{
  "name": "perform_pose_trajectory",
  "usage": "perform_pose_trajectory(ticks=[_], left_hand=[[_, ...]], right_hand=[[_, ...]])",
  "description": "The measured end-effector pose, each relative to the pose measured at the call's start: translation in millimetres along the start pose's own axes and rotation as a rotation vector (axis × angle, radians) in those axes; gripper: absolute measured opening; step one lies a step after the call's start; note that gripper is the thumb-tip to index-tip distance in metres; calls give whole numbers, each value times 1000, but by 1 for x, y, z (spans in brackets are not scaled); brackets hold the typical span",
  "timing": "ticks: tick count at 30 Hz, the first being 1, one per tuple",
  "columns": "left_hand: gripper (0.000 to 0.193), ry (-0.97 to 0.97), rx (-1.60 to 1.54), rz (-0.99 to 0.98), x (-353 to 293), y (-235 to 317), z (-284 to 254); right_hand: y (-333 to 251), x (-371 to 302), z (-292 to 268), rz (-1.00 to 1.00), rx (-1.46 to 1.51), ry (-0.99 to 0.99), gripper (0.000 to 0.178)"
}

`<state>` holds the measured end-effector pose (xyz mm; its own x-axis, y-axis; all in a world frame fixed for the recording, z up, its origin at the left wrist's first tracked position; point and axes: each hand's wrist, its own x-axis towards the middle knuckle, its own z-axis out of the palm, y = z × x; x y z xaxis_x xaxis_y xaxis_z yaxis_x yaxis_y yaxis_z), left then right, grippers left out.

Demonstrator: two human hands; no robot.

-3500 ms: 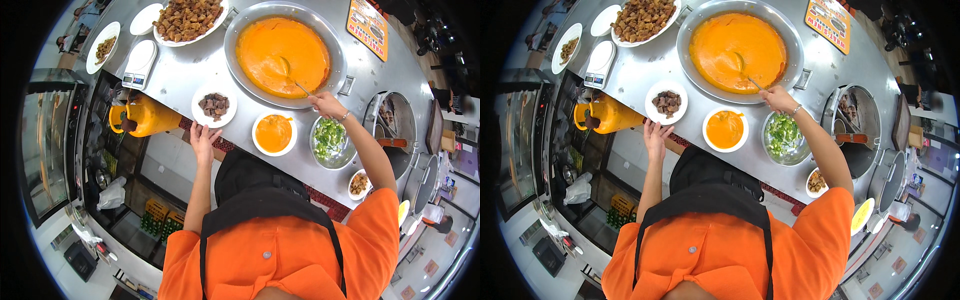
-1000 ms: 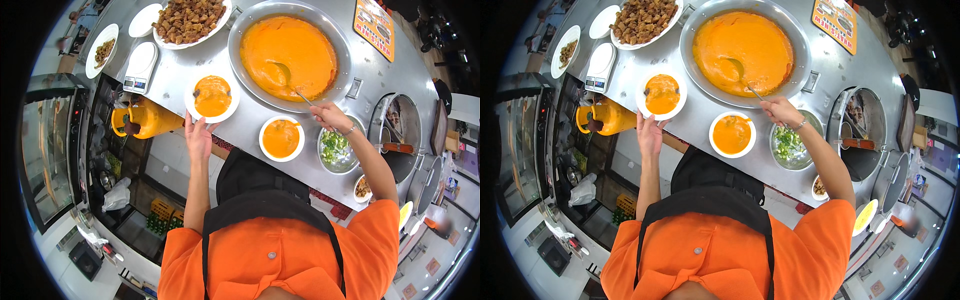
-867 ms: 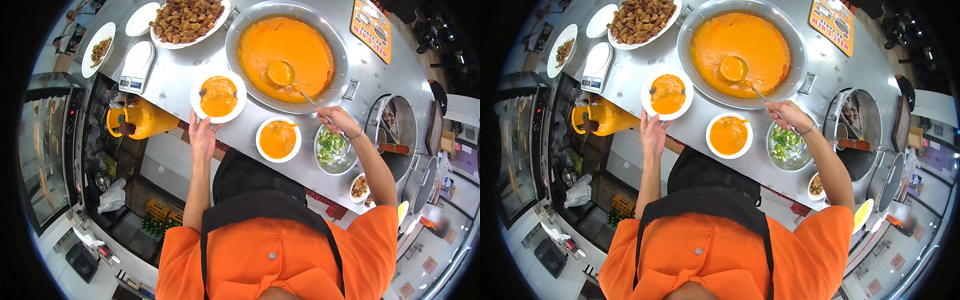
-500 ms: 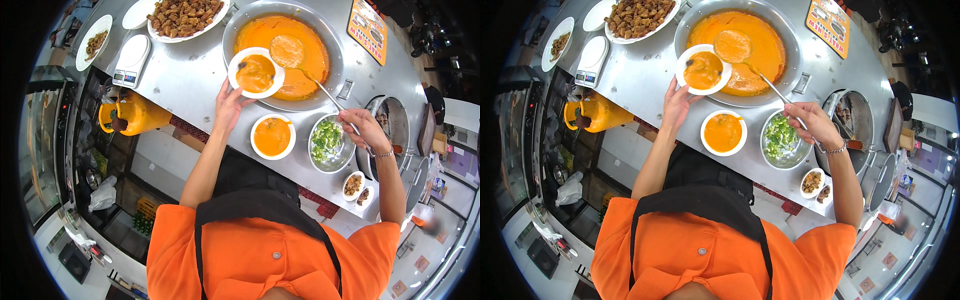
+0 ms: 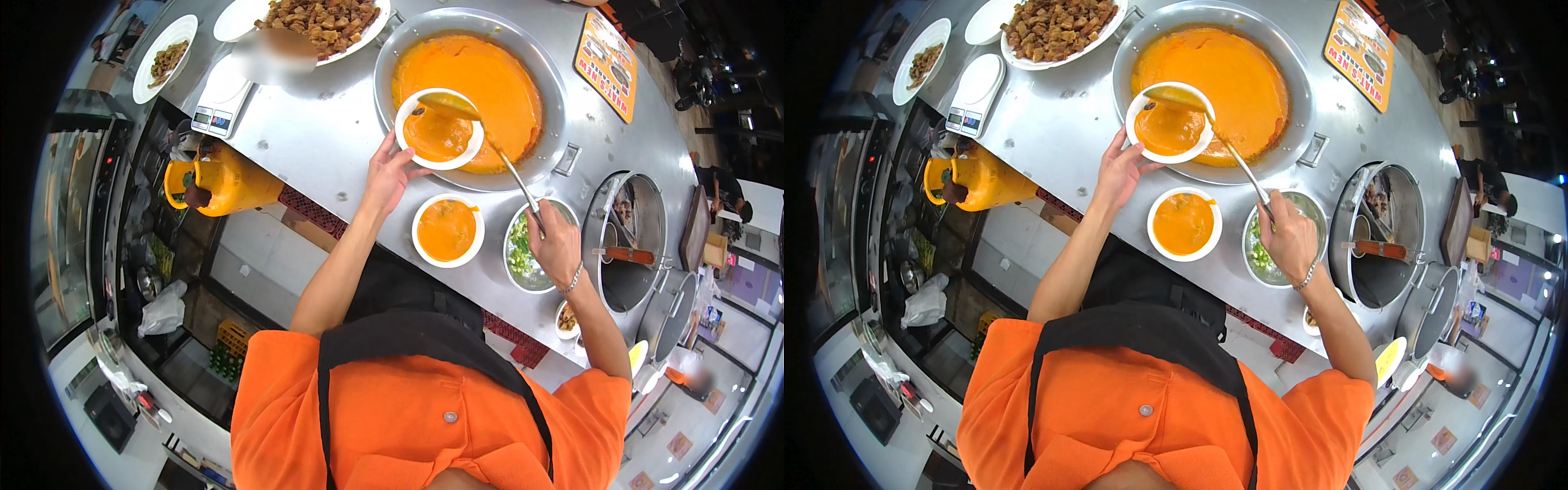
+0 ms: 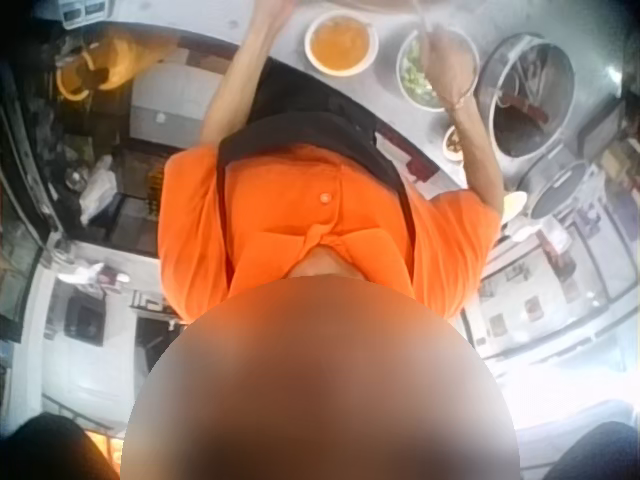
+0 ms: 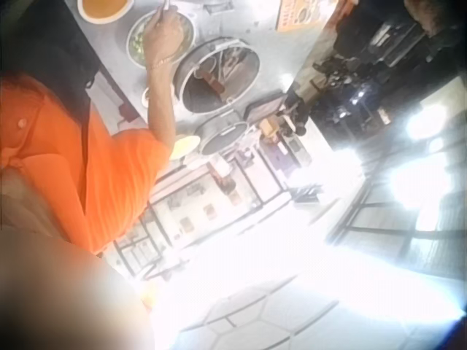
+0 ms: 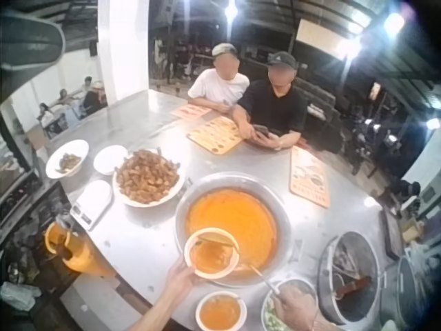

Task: The person assembles multiple noodle dishes by placing cooked meat into bowls, ladling orange curry sauce over them, and adding green vegetables and noodles. The person uses tongs and a ladle to transfer ingredients from large pots and trays into individual bowls.

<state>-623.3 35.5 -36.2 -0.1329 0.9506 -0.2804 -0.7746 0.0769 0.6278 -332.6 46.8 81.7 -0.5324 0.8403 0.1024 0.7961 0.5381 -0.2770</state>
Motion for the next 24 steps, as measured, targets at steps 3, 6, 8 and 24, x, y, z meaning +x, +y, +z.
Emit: perform_pose_trajectory(ticks=[3,6,8,24], left_hand=[[59,-54,-9,34,-3,5,-6],[49,-65,-129,62,6,-16,-27],[51,-93,-103,105,13,-14,-13],[54,90,-92,63,-70,45,-69]], right_hand=[[-4,-4,2,-36,-86,14,21],[9,-14,16,-82,13,98,23],[1,-20,13,52,87,0,23],[51,62,93,269,411,-70,32]])
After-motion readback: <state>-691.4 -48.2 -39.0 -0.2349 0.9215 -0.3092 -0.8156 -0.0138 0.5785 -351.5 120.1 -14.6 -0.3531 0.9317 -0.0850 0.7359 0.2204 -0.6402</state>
